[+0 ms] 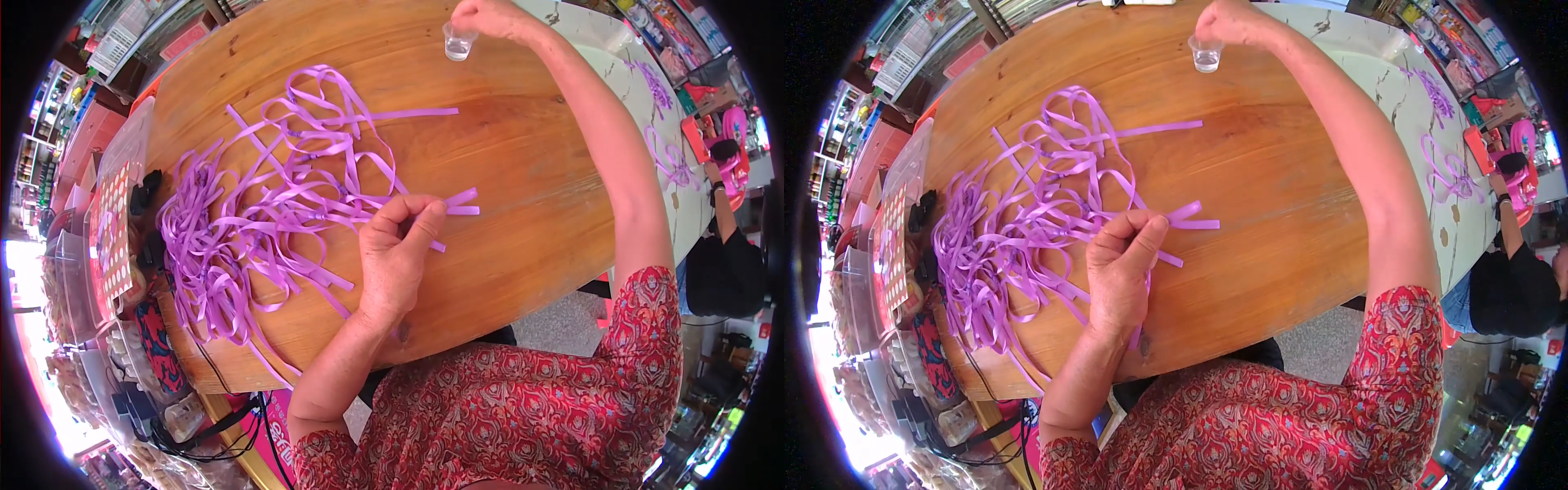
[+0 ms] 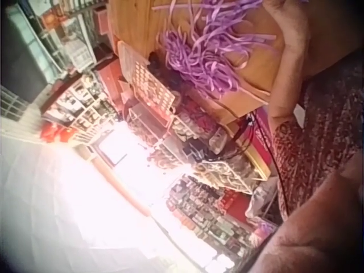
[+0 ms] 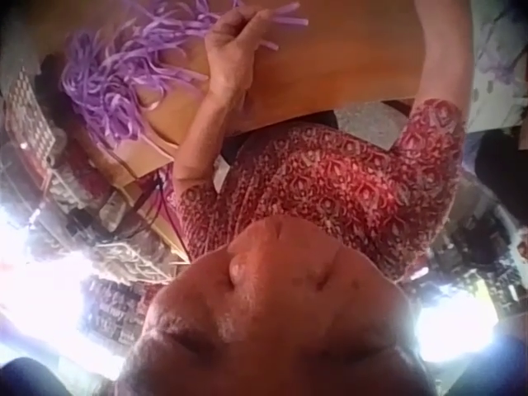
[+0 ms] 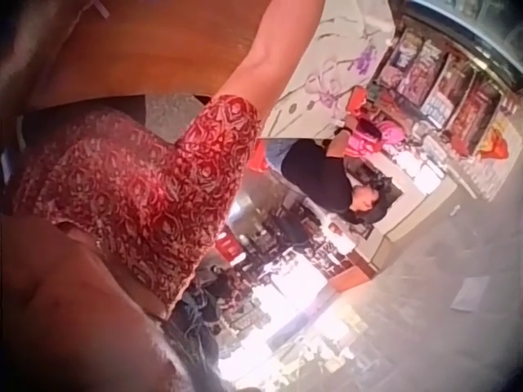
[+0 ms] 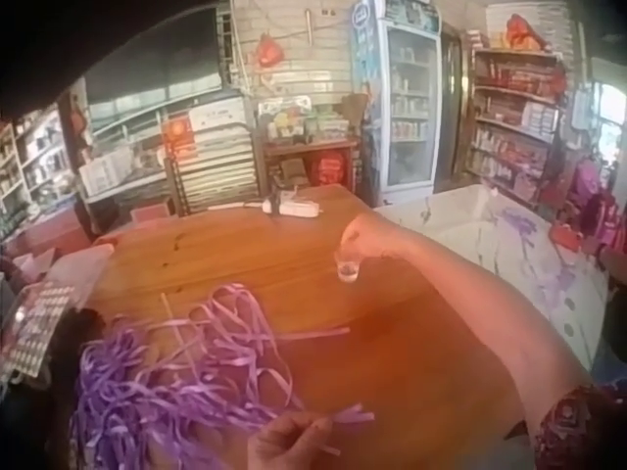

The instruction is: The person ties knots in purple ribbons by hand, handling them one at a time. After each knot is formed, the ribbon is placed back onto the wooden table with the others.

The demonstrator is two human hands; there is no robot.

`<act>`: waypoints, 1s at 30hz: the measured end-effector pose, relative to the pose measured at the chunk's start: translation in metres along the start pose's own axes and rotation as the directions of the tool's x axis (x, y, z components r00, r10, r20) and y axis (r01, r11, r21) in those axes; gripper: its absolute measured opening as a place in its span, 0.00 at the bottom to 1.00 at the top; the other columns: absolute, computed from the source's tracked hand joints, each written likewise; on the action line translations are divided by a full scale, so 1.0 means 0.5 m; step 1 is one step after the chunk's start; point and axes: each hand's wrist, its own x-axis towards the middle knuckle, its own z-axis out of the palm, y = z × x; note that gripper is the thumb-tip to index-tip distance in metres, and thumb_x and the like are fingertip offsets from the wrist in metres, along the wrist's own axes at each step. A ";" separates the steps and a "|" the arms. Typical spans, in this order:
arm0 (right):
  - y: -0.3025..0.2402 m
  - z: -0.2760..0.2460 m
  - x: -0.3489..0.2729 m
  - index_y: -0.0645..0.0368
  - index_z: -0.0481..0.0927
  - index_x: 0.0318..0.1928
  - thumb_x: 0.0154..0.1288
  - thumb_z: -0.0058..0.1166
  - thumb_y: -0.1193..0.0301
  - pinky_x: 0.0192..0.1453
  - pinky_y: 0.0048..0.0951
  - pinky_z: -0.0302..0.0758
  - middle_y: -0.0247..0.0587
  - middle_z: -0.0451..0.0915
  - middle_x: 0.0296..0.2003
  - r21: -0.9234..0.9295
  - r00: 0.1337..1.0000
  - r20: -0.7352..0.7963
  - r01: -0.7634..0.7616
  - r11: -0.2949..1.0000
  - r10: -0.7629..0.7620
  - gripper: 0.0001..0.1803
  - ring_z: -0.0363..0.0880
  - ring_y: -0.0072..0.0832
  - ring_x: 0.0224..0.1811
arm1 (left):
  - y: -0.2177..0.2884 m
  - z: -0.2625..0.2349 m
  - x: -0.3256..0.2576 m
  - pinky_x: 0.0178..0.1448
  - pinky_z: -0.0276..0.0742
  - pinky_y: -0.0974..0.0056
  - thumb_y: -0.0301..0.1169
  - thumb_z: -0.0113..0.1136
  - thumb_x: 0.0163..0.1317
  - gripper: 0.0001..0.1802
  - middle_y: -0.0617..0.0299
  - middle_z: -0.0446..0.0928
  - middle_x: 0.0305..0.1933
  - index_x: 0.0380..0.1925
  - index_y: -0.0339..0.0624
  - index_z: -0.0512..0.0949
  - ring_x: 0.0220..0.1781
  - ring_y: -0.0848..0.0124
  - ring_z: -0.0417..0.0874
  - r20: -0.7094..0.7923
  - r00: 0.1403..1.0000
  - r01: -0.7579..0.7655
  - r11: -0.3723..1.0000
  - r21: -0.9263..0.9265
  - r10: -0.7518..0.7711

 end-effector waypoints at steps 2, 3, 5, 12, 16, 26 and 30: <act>0.026 -0.029 -0.014 0.58 0.82 0.31 0.56 0.55 0.70 0.36 0.33 0.73 0.45 0.81 0.28 -0.224 0.963 -0.180 0.160 0.961 -0.202 0.07 0.80 0.38 0.32 | -0.001 0.005 0.004 0.32 0.66 0.78 0.26 0.59 0.61 0.03 0.74 0.74 0.28 0.33 0.39 0.79 0.29 0.86 0.69 0.016 1.000 -0.012 1.000 -0.018 0.012; -0.004 -0.026 -0.038 0.62 0.81 0.27 0.54 0.56 0.71 0.34 0.34 0.73 0.45 0.81 0.28 -0.281 0.866 -0.300 0.320 0.905 -0.400 0.07 0.80 0.37 0.31 | 0.000 -0.001 0.004 0.32 0.66 0.78 0.26 0.59 0.61 0.03 0.73 0.74 0.28 0.33 0.38 0.79 0.29 0.86 0.69 0.012 0.999 -0.041 0.999 -0.033 0.042; -0.090 0.016 -0.096 0.63 0.81 0.28 0.54 0.55 0.69 0.34 0.33 0.74 0.45 0.82 0.29 0.224 0.570 -0.523 0.809 0.543 -0.634 0.09 0.80 0.37 0.30 | 0.006 -0.022 -0.001 0.33 0.66 0.78 0.26 0.59 0.62 0.03 0.73 0.74 0.28 0.33 0.38 0.79 0.30 0.86 0.70 -0.037 0.998 -0.046 0.998 -0.035 0.045; -0.176 0.125 -0.343 0.57 0.83 0.39 0.44 0.67 0.66 0.44 0.32 0.70 0.33 0.79 0.36 -0.171 0.640 -0.257 0.707 0.686 -0.724 0.18 0.77 0.31 0.39 | 0.002 -0.005 0.004 0.34 0.67 0.78 0.25 0.59 0.62 0.04 0.71 0.76 0.30 0.35 0.37 0.79 0.31 0.85 0.71 -0.046 0.998 -0.045 0.999 -0.016 0.045; -0.177 0.148 -0.387 0.57 0.82 0.40 0.42 0.67 0.67 0.43 0.32 0.69 0.31 0.78 0.34 -0.138 0.658 -0.244 0.703 0.697 -0.712 0.20 0.76 0.29 0.38 | -0.001 -0.004 0.001 0.34 0.67 0.78 0.26 0.58 0.62 0.05 0.70 0.77 0.31 0.35 0.36 0.79 0.31 0.85 0.72 -0.009 0.997 -0.082 0.997 0.016 0.082; -0.171 0.148 -0.430 0.58 0.83 0.35 0.47 0.64 0.77 0.38 0.29 0.69 0.31 0.76 0.31 -0.104 0.718 -0.334 0.615 0.781 -0.610 0.11 0.74 0.29 0.34 | -0.004 0.001 -0.004 0.30 0.67 0.77 0.26 0.60 0.60 0.05 0.70 0.76 0.28 0.35 0.37 0.80 0.28 0.85 0.71 0.085 0.991 -0.122 0.970 0.209 0.107; -0.164 0.118 -0.455 0.60 0.82 0.33 0.49 0.62 0.80 0.35 0.27 0.69 0.33 0.75 0.28 0.001 0.821 -0.315 0.503 0.864 -0.477 0.08 0.74 0.28 0.32 | -0.007 -0.010 0.006 0.30 0.66 0.77 0.25 0.63 0.58 0.04 0.70 0.74 0.26 0.32 0.36 0.80 0.25 0.84 0.69 0.137 0.984 -0.159 0.907 0.391 0.113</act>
